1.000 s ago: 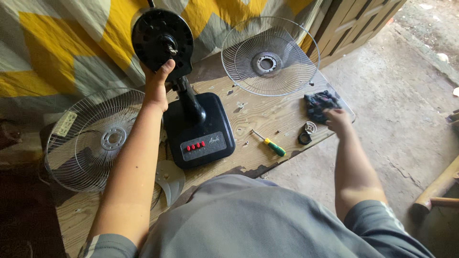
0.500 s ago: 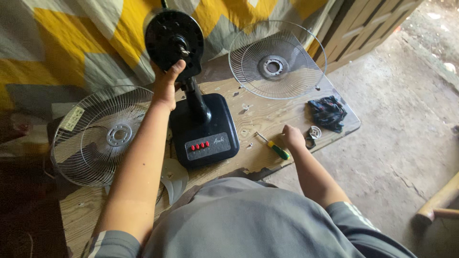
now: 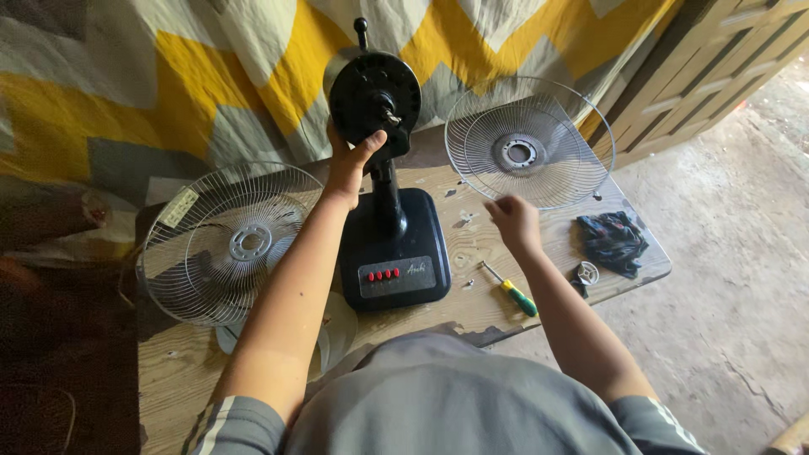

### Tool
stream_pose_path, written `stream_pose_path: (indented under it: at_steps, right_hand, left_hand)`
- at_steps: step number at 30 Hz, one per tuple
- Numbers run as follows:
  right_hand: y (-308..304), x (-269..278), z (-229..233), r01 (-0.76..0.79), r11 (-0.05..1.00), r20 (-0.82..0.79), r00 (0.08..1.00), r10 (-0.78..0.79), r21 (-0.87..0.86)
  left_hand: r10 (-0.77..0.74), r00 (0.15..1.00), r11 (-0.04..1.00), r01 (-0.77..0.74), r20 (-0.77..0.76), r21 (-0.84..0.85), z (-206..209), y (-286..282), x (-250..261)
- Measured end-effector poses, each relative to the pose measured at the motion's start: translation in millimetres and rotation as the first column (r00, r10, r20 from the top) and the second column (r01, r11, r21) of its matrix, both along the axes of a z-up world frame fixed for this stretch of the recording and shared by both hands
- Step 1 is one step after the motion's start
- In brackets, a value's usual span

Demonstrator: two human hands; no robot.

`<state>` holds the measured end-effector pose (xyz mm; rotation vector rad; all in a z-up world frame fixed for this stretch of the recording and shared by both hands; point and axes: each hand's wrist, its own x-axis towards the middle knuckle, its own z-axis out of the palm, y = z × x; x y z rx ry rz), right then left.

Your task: The person uses a screwdriver to loosen and tighten screws on the rear housing of a black electric fan motor. They repeatedly adjust the motor casing and rotate the fan shaft by hand to check movement.

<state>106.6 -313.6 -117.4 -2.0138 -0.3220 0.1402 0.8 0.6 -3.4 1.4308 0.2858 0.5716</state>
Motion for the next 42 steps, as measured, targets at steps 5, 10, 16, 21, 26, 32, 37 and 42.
stream_pose_path:
  at_steps: [5,10,16,21,26,32,37,42]
  right_hand:
    - [36,0,46,-0.166,0.985,0.371,0.913,0.171,-0.047]
    - [-1,5,-20,-0.177,0.931,0.254,0.930,0.265,-0.320]
    - [-77,-3,-122,-0.102,0.795,0.035,0.988,0.153,-0.597]
    - [-101,-19,-136,-0.131,0.789,0.093,0.968,0.232,-0.601]
    - [-70,-40,-115,-0.222,0.817,0.189,0.910,0.370,-0.532]
    - [-33,-71,-121,-0.491,0.559,-0.006,0.756,0.655,-0.668]
    - [-33,-76,-137,-0.458,0.622,0.137,0.726,0.674,-0.635]
    - [-34,-80,-138,-0.464,0.678,0.104,0.778,0.619,-0.570]
  left_hand:
    - [0.010,1.000,0.999,-0.010,-0.009,0.034,-1,3,1]
    - [0.003,0.999,0.997,-0.006,0.043,0.077,-7,4,2]
    - [-0.030,0.999,0.998,0.029,0.019,0.058,3,3,-1]
    - [-0.035,0.999,0.998,0.034,0.024,0.058,4,3,-2]
    - [-0.026,1.000,0.998,0.026,-0.008,0.064,-4,7,0]
    - [0.026,0.999,0.997,-0.029,0.044,0.068,-6,4,2]
    - [0.020,1.000,0.999,-0.021,0.008,0.032,-2,1,2]
    - [0.025,1.000,0.999,-0.025,-0.019,0.035,-2,2,3]
